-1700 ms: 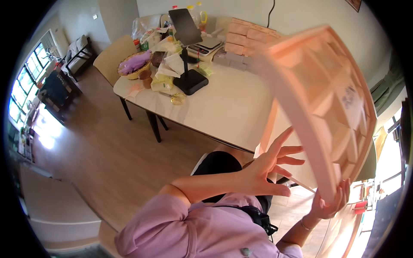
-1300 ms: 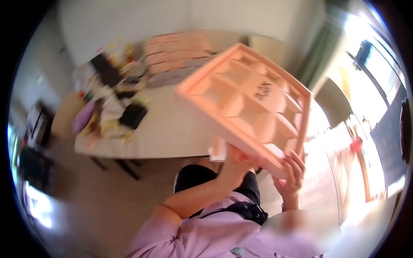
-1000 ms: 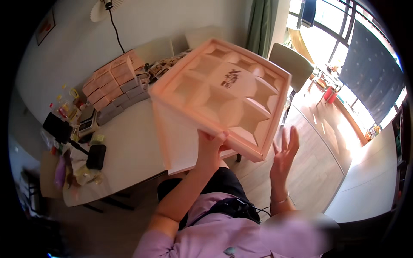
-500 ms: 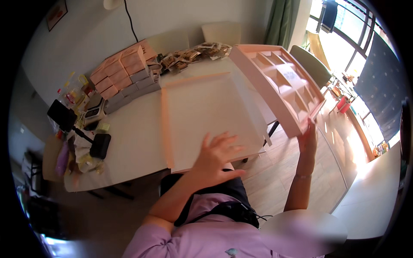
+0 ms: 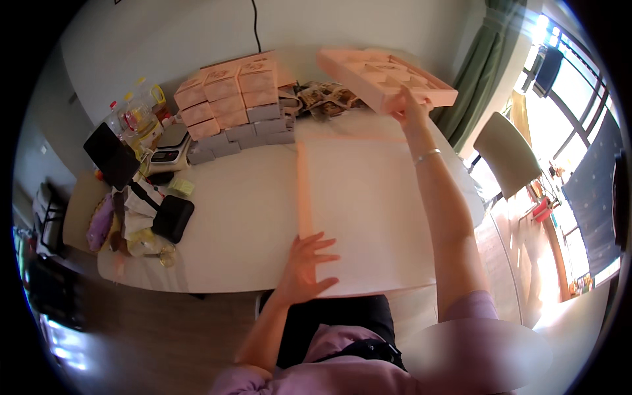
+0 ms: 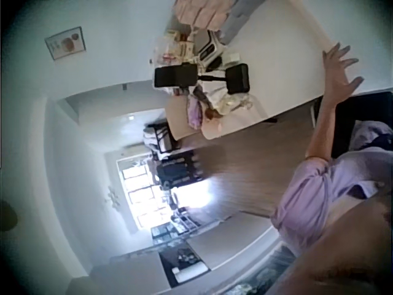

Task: The person assembles a rectangular frame by hand using a large white sheet of paper and strips of light brown tape. They place the paper on a table, apply tape to the edges to form a border, and fold the tape over the corners to secure the structure.

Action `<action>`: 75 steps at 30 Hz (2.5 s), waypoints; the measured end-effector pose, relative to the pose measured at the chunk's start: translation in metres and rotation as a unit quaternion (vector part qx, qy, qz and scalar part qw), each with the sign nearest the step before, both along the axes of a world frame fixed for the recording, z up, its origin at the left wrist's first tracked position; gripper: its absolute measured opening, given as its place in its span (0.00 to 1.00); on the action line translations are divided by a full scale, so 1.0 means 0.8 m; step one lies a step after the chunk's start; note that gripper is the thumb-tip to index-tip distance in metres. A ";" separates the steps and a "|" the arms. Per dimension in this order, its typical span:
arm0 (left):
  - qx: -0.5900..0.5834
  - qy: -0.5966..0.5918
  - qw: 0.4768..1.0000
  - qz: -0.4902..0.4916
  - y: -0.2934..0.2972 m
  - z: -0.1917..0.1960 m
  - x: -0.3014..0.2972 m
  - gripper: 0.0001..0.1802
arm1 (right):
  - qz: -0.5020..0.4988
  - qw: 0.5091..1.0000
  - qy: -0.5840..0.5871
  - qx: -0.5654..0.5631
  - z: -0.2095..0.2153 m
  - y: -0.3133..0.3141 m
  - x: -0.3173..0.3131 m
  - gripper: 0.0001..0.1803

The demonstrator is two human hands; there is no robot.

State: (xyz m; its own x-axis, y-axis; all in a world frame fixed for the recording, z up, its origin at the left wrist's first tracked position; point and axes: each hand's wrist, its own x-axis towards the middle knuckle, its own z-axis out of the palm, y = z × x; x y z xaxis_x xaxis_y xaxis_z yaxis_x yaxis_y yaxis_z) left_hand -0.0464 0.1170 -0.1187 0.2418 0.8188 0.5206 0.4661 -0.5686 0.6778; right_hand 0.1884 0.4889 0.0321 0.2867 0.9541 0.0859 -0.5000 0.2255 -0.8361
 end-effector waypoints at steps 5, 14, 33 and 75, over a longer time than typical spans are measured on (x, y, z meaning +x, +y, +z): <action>-0.032 -0.100 0.992 -0.066 0.004 0.010 0.003 0.21 | -0.049 0.998 -0.022 -0.012 -0.064 0.116 -0.086 0.65; -0.041 -0.095 0.995 -0.015 -0.004 0.010 -0.004 0.20 | -0.095 0.987 0.000 -0.126 -0.145 0.080 -0.236 0.57; -0.075 -0.136 0.988 -0.019 0.005 0.005 0.000 0.15 | 0.077 0.646 -0.757 0.053 -0.013 -0.211 0.158 0.27; -0.007 0.204 0.979 -0.023 -0.124 0.096 -0.012 0.11 | 0.154 0.894 -0.361 -0.215 -0.149 -0.392 0.225 0.26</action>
